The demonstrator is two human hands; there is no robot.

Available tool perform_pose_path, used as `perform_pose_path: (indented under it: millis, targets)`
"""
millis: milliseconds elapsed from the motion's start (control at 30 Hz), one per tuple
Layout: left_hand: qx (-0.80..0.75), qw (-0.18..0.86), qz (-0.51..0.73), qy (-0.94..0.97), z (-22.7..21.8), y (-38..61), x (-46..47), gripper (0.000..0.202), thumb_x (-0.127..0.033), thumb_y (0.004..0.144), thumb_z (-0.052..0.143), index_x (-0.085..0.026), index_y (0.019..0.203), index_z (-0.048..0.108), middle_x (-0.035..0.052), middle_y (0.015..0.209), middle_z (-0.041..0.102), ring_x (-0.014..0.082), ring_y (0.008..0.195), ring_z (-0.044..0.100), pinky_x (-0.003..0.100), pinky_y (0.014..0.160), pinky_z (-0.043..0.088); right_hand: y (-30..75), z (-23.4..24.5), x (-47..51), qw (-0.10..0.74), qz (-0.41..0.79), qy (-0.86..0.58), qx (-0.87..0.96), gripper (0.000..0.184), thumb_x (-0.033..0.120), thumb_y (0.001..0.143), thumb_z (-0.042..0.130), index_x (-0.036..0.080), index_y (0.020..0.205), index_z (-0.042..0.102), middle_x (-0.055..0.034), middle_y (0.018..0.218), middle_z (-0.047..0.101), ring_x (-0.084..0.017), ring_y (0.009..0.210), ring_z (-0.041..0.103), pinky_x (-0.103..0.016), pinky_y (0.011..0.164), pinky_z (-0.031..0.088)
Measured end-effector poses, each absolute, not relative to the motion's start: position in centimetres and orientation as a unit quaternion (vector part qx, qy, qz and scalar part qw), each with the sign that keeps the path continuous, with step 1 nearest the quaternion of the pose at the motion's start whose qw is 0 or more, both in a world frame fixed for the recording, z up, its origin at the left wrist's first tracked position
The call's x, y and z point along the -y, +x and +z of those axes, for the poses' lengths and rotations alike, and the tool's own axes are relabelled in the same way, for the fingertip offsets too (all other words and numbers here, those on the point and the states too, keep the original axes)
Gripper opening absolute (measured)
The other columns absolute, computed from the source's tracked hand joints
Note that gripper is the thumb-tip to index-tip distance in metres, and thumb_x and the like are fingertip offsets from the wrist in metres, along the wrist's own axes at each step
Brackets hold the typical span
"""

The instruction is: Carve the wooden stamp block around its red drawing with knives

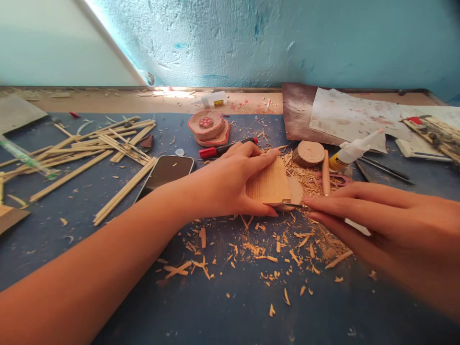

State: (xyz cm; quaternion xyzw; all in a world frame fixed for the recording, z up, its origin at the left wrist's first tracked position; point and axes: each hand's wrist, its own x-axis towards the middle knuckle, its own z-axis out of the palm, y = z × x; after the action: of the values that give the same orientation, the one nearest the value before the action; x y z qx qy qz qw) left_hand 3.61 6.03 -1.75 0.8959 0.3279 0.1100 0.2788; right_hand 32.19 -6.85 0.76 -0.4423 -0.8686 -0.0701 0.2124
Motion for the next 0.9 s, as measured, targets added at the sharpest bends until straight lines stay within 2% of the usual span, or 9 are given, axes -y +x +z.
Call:
perform_pose_path:
  millis: [100, 200, 367, 600, 767, 900]
  targets:
    - [-0.327, 0.284, 0.107, 0.895, -1.6, 3.5, -6.0, 0.126, -0.067, 0.082, 0.096, -0.016, 0.187, 0.047, 0.0205, 0.167, 0.059, 0.0396, 0.155, 0.058, 0.048, 0.141, 0.041, 33.5, 0.6, 7.0, 0.203, -0.067, -0.438, 0.873, 0.023, 0.026, 0.122, 0.067, 0.030, 0.136, 0.084, -0.0016, 0.121, 0.091, -0.022, 0.099, 0.089, -0.033, 0.082, 0.067]
    - [-0.324, 0.290, 0.110, 0.894, -1.6, 3.5, -6.1, 0.125, -0.067, 0.083, 0.096, -0.017, 0.187, 0.048, 0.0205, 0.167, 0.060, 0.0408, 0.156, 0.057, 0.051, 0.141, 0.041, 34.2, 0.5, 7.0, 0.200, -0.083, -0.432, 0.875, 0.023, 0.022, 0.119, 0.070, 0.029, 0.138, 0.083, -0.0021, 0.126, 0.091, -0.022, 0.099, 0.089, -0.034, 0.082, 0.066]
    - [-0.324, 0.289, 0.114, 0.894, -1.7, 3.4, -6.1, 0.122, -0.067, 0.084, 0.097, -0.022, 0.186, 0.049, 0.0195, 0.168, 0.060, 0.0416, 0.157, 0.057, 0.052, 0.139, 0.043, 33.6, 0.6, 6.8, 0.190, -0.083, -0.418, 0.884, 0.023, 0.020, 0.119, 0.069, 0.028, 0.135, 0.083, -0.0020, 0.121, 0.092, -0.022, 0.094, 0.088, -0.034, 0.075, 0.064]
    - [-0.327, 0.292, 0.110, 0.892, -1.4, 3.5, -6.1, 0.121, -0.066, 0.084, 0.097, -0.020, 0.186, 0.049, 0.0199, 0.168, 0.060, 0.0418, 0.158, 0.057, 0.052, 0.140, 0.042, 33.6, 0.8, 6.9, 0.186, -0.090, -0.415, 0.886, 0.023, 0.017, 0.120, 0.067, 0.026, 0.137, 0.080, -0.0015, 0.126, 0.090, -0.019, 0.101, 0.087, -0.032, 0.084, 0.065]
    - [-0.325, 0.288, 0.111, 0.894, -1.5, 3.5, -6.0, 0.123, -0.064, 0.084, 0.097, -0.016, 0.186, 0.048, 0.0207, 0.167, 0.060, 0.0401, 0.157, 0.057, 0.050, 0.140, 0.042, 33.7, 0.6, 6.9, 0.190, -0.092, -0.413, 0.886, 0.023, 0.018, 0.120, 0.067, 0.026, 0.136, 0.080, -0.0019, 0.122, 0.090, -0.020, 0.097, 0.087, -0.032, 0.078, 0.063]
    - [-0.321, 0.284, 0.115, 0.896, -1.7, 3.6, -6.1, 0.122, -0.065, 0.084, 0.096, -0.015, 0.186, 0.049, 0.0220, 0.166, 0.060, 0.0408, 0.156, 0.057, 0.052, 0.140, 0.043, 33.1, 0.7, 7.1, 0.179, -0.100, -0.417, 0.885, 0.029, 0.015, 0.121, 0.060, 0.025, 0.136, 0.082, -0.0040, 0.116, 0.090, -0.021, 0.084, 0.085, -0.036, 0.066, 0.058]
